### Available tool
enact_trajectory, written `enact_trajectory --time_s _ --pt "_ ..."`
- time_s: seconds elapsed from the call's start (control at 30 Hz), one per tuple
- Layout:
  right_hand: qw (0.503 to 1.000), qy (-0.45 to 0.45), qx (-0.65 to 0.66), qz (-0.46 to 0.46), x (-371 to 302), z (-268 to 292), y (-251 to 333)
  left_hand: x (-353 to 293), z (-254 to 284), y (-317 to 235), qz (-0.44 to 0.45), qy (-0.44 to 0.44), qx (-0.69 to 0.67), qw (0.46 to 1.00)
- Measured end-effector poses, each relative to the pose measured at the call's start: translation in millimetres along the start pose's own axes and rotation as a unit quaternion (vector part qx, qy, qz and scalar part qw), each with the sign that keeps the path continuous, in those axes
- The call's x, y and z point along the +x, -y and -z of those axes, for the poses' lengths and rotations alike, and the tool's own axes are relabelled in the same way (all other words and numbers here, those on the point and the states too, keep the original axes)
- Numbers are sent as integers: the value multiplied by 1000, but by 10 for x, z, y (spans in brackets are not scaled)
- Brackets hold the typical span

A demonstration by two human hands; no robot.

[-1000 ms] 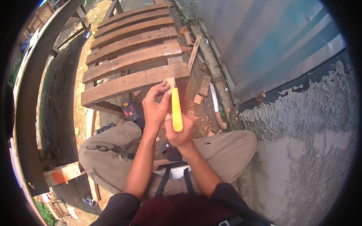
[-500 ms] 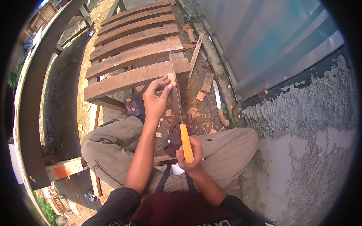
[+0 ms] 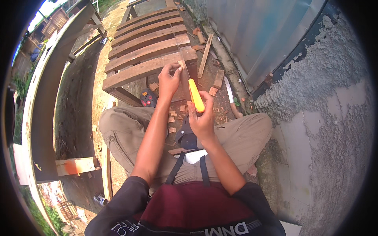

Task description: The person uses a hand saw to cut a small wooden block placed on a wooden pallet. They hold the block with one hand and saw with the other, then inspect the cut piece.

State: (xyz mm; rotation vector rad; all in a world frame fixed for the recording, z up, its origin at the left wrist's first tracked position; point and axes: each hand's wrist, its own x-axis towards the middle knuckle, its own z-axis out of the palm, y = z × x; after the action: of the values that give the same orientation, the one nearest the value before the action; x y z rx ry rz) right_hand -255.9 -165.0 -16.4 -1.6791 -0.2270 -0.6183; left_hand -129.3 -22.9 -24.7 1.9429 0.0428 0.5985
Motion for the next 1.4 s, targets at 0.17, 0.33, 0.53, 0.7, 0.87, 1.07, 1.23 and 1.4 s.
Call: enact_trajectory --time_s 0.17,0.33,0.53,0.7,0.87,1.07,1.23,1.4 --pt "995 81 -51 5 -625 466 200 -25 5 83 -64 -5 39 997" --pt "997 75 3 -28 -1063 708 251 -41 -14 170 -108 -27 9 994" --pt "996 42 -32 72 -615 378 288 -2 76 64 -76 7 19 997" --pt "997 58 -7 51 -547 183 190 165 139 10 -59 51 138 987" --pt "992 42 -68 102 -637 241 136 243 165 -135 -40 104 216 970" --pt "983 74 99 -137 -1283 418 413 303 197 134 -42 91 157 983" --pt "979 64 80 -176 -520 112 153 302 136 137 -48 62 127 989" --pt "1000 24 11 12 735 -555 -151 72 167 -221 -36 104 185 977"
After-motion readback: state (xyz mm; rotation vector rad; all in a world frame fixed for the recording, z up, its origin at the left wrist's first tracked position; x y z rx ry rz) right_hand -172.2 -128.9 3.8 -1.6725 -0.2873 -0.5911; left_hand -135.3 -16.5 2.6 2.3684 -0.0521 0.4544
